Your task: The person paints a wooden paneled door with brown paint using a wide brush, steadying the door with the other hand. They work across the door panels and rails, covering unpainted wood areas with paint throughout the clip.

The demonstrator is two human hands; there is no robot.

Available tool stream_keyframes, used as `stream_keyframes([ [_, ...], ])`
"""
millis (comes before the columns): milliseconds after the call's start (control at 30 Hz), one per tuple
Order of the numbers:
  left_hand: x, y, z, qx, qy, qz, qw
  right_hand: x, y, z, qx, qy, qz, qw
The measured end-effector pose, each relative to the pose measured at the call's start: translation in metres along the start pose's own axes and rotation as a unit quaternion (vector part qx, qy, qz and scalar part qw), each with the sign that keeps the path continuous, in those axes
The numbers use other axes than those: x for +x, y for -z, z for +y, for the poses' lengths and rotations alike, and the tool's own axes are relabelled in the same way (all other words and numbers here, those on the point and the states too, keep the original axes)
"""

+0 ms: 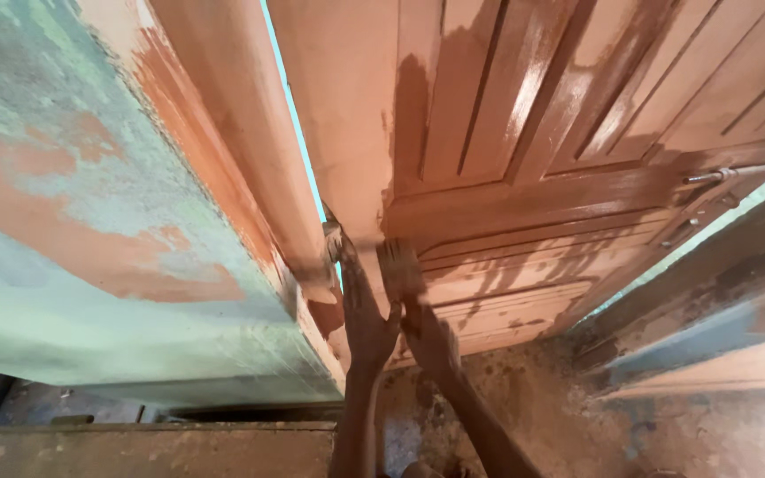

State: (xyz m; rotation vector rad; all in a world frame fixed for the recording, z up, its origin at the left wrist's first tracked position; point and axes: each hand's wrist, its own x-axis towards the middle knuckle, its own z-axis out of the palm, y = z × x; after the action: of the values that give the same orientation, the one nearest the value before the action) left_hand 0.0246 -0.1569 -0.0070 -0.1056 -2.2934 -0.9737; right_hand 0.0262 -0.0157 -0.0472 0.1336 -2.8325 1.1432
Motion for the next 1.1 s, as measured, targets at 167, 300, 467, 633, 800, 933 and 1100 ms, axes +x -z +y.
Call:
stream_keyframes([
  [167, 0.002, 0.006, -0.006, 0.047, -0.011, 0.012, 0.999, -0.005, 0.012, -0.007, 0.107, 0.008, -0.028, 0.994],
  [300, 0.012, 0.005, 0.0, 0.076, -0.058, 0.018, 0.995, 0.054, 0.058, -0.069, 0.084, 0.024, 0.022, 0.996],
  [467, 0.024, 0.004, 0.007, 0.066, -0.068, 0.037, 0.995, 0.04, 0.084, -0.092, 0.105, 0.093, 0.138, 0.98],
  [633, 0.027, 0.007, 0.008, 0.081, -0.067, 0.03, 0.994, 0.019, 0.033, -0.032, 0.113, 0.015, 0.064, 0.991],
  [800, 0.035, 0.005, 0.016, 0.074, -0.096, 0.044, 0.992, 0.009, 0.012, 0.012, -0.002, -0.011, -0.023, 1.0],
  [933, 0.046, 0.002, 0.03, 0.104, -0.078, 0.018, 0.991, 0.028, 0.061, -0.034, 0.058, -0.016, 0.022, 0.998],
  [1100, 0.06, 0.005, 0.044, 0.065, -0.068, 0.033, 0.995, 0.058, 0.17, -0.151, 0.22, 0.122, 0.126, 0.96],
])
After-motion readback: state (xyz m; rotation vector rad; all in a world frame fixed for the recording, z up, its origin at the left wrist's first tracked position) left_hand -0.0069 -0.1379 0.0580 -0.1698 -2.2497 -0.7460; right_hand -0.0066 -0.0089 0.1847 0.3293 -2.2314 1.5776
